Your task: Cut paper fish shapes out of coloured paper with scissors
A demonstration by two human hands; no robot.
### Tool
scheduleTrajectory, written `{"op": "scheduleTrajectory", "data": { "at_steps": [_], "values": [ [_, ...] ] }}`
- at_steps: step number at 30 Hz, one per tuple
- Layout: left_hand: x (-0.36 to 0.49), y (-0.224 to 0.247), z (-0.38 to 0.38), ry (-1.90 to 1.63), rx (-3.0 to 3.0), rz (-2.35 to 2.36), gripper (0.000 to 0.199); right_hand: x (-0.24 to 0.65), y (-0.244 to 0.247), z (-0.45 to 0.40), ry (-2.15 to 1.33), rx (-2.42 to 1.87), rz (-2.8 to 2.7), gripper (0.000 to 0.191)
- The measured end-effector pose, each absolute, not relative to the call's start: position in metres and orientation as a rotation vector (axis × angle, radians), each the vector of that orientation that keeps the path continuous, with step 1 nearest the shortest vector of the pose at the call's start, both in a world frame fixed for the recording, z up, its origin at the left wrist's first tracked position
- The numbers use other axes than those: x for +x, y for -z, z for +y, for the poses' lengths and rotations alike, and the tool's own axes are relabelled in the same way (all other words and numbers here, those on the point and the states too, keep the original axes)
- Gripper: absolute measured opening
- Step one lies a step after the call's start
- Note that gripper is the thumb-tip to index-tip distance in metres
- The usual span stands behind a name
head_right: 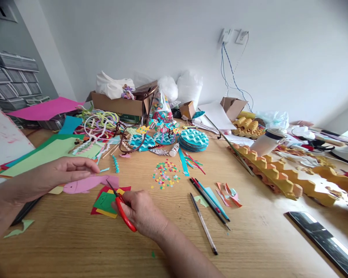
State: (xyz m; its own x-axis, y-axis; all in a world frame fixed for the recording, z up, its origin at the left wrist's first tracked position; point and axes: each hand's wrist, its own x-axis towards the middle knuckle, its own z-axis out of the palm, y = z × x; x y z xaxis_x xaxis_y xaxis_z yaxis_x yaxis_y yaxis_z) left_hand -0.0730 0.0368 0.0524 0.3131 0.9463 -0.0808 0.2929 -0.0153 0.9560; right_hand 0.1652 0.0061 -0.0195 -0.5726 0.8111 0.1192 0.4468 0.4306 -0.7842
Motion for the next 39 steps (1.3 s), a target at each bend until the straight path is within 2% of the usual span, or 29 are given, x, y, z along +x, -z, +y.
{"op": "scheduleTrajectory", "data": {
  "at_steps": [3, 7, 14, 25, 29, 39],
  "values": [
    [-0.07, -0.058, 0.044, -0.493, 1.718, 1.099, 0.014, 0.165, 0.02, 0.006, -0.987, -1.063, -2.224, 0.039],
    [-0.058, -0.058, 0.048, -0.423, 1.873, 1.142, 0.011, 0.165, 0.02, 0.005, -0.991, -1.068, -2.248, 0.037],
    [-0.043, -0.049, 0.045, -0.533, 1.769, 1.116, 0.017, 0.167, 0.019, 0.007, -1.117, -1.038, -2.185, 0.04],
    [-0.027, -0.028, 0.03, -0.835, 1.113, 0.973, 0.013, 0.164, 0.021, 0.005, -1.666, -0.959, -1.703, 0.055],
    [-0.015, -0.025, 0.023, -0.89, 1.013, 0.919, 0.01, 0.162, 0.022, 0.004, -1.677, -0.88, -1.614, 0.054],
    [-0.011, -0.019, 0.018, -0.895, 1.121, 1.0, 0.02, 0.16, 0.022, 0.003, -1.666, -0.872, -1.594, 0.056]
  ]
}}
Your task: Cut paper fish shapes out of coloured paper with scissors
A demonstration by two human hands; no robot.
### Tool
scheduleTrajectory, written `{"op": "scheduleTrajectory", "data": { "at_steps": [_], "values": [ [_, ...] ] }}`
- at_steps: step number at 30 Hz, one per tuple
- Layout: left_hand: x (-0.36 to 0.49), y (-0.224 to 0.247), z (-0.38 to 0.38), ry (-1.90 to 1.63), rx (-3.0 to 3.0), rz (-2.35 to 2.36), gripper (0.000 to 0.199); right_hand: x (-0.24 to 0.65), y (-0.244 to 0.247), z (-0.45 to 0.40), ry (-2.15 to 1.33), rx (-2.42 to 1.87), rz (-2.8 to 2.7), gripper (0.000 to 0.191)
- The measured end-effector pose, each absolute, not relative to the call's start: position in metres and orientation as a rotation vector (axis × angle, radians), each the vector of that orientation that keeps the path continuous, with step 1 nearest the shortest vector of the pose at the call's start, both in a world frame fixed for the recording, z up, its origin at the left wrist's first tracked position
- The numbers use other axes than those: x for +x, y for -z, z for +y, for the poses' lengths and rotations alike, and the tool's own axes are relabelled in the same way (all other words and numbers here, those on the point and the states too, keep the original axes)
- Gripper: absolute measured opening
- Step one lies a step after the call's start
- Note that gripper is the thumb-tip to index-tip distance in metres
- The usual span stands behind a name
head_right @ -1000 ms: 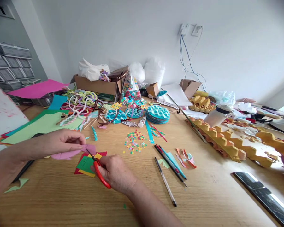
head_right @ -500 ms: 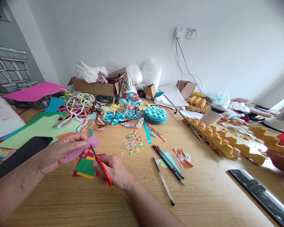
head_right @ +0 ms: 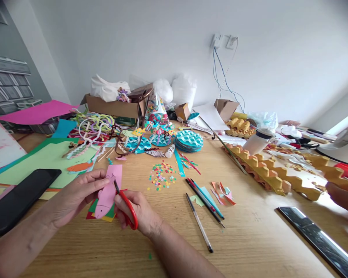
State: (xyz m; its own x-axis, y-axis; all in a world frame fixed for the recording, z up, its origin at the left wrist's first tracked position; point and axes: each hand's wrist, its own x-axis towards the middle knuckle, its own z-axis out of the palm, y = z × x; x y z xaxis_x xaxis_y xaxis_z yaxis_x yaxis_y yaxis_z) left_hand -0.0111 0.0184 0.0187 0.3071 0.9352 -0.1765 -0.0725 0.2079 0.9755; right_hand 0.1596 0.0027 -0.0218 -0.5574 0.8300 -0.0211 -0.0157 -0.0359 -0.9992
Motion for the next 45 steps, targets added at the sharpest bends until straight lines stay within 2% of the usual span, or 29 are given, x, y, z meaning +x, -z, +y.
{"op": "scheduleTrajectory", "data": {
  "at_steps": [10, 16, 24, 45],
  "values": [
    [-0.0106, -0.0218, 0.0139, -0.96, 0.927, 0.926, 0.02, 0.1637, 0.0271, 0.0052, -1.79, -0.769, -1.609, 0.051],
    [-0.0095, -0.0188, 0.0118, -0.995, 1.0, 0.971, 0.019, 0.1608, 0.0244, 0.0034, -1.759, -0.856, -1.606, 0.046],
    [-0.005, -0.0193, 0.0107, -0.993, 1.162, 1.083, 0.021, 0.1591, 0.0286, 0.0029, -1.748, -0.879, -1.618, 0.053],
    [-0.0045, -0.0133, 0.0108, -1.056, 1.192, 1.093, 0.024, 0.1579, 0.0297, 0.0026, -1.8, -0.862, -1.597, 0.059]
  ]
}}
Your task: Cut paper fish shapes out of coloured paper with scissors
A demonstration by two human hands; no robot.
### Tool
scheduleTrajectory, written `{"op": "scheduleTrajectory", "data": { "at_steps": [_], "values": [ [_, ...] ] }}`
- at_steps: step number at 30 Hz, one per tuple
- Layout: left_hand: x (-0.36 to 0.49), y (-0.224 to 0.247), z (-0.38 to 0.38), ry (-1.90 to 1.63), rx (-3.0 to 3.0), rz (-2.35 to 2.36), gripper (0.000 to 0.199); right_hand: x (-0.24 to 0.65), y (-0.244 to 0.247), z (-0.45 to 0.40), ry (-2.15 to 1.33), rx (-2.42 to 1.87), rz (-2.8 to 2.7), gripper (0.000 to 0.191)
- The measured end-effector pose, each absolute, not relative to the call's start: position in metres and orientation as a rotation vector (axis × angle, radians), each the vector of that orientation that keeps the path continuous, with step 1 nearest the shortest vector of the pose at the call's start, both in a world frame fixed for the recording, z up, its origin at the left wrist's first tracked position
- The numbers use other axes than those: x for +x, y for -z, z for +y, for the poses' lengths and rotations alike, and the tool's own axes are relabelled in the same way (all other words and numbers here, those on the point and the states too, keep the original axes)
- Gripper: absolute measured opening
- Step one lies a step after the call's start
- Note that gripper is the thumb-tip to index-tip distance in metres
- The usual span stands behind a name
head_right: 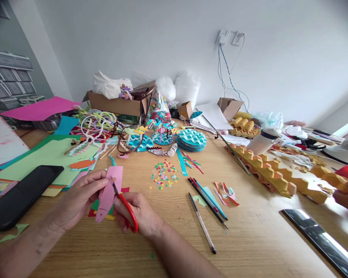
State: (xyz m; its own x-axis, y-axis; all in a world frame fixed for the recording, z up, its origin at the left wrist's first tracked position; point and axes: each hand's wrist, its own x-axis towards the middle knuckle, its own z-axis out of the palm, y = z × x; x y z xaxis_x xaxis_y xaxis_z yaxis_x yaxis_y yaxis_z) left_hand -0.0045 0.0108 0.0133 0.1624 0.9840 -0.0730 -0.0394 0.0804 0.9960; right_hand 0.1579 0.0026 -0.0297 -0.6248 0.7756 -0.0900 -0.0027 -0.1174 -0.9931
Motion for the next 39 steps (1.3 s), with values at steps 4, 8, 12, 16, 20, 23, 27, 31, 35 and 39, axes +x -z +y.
{"op": "scheduleTrajectory", "data": {
  "at_steps": [4, 8, 12, 16, 20, 23, 27, 31, 35, 39],
  "values": [
    [-0.0071, -0.0153, 0.0119, -1.029, 1.201, 1.13, 0.025, 0.1588, 0.0316, 0.0038, -1.84, -0.831, -1.587, 0.056],
    [-0.0089, -0.0168, 0.0128, -1.024, 1.195, 1.144, 0.025, 0.1585, 0.0336, 0.0043, -1.859, -0.812, -1.586, 0.055],
    [-0.0083, -0.0159, 0.0125, -1.013, 1.151, 1.117, 0.024, 0.1577, 0.0345, 0.0036, -1.856, -0.794, -1.575, 0.055],
    [-0.0068, -0.0164, 0.0115, -1.007, 1.081, 1.068, 0.023, 0.1574, 0.0344, 0.0028, -1.858, -0.791, -1.562, 0.055],
    [-0.0064, -0.0175, 0.0107, -1.015, 1.042, 1.046, 0.024, 0.1579, 0.0345, 0.0037, -1.845, -0.784, -1.588, 0.055],
    [-0.0075, -0.0162, 0.0111, -1.008, 1.054, 1.052, 0.023, 0.1584, 0.0349, 0.0044, -1.858, -0.78, -1.586, 0.055],
    [-0.0092, -0.0148, 0.0114, -0.995, 1.073, 1.062, 0.022, 0.1591, 0.0351, 0.0042, -1.862, -0.776, -1.591, 0.053],
    [-0.0099, -0.0161, 0.0106, -1.0, 1.042, 1.053, 0.019, 0.1596, 0.0348, 0.0037, -1.866, -0.782, -1.587, 0.053],
    [-0.0109, -0.0148, 0.0113, -0.998, 1.023, 1.014, 0.019, 0.1595, 0.0348, 0.0041, -1.869, -0.754, -1.584, 0.053],
    [-0.0116, -0.012, 0.0127, -1.006, 1.007, 1.004, 0.02, 0.1592, 0.0353, 0.0044, -1.893, -0.743, -1.562, 0.054]
  ]
}}
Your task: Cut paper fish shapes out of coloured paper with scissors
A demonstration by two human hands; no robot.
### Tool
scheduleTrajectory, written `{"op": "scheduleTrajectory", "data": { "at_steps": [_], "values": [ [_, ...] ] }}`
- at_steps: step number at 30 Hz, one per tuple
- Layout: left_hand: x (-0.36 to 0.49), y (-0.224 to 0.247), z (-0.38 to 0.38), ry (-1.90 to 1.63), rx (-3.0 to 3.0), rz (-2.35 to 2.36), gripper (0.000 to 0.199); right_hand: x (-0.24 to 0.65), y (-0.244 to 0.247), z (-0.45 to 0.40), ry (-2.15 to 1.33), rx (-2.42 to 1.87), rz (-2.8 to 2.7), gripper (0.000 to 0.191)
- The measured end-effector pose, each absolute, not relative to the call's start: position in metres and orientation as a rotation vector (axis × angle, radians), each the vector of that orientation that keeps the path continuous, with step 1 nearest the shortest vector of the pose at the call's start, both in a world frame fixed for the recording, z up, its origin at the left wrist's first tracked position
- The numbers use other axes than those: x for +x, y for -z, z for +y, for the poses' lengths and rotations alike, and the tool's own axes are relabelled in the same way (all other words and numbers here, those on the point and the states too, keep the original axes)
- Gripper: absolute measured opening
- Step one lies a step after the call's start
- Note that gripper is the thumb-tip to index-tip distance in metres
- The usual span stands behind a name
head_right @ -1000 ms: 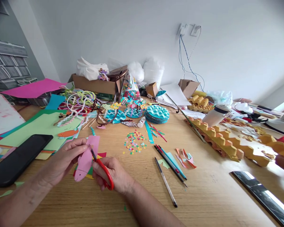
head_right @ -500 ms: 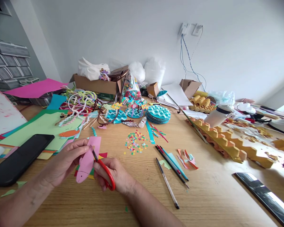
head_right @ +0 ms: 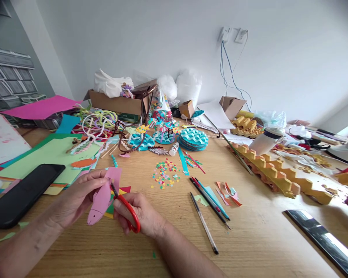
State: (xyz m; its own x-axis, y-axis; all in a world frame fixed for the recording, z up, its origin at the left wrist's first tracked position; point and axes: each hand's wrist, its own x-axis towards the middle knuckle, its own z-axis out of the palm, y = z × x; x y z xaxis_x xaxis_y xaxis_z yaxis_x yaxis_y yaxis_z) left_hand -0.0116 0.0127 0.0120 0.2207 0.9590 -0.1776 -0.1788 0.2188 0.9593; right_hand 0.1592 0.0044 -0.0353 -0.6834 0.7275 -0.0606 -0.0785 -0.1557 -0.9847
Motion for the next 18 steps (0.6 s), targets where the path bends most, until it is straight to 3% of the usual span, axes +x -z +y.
{"op": "scheduleTrajectory", "data": {
  "at_steps": [18],
  "values": [
    [-0.02, -0.006, 0.021, -1.141, 1.356, 1.137, 0.022, 0.18, 0.013, 0.013, -1.738, -0.958, -1.855, 0.05]
  ]
}}
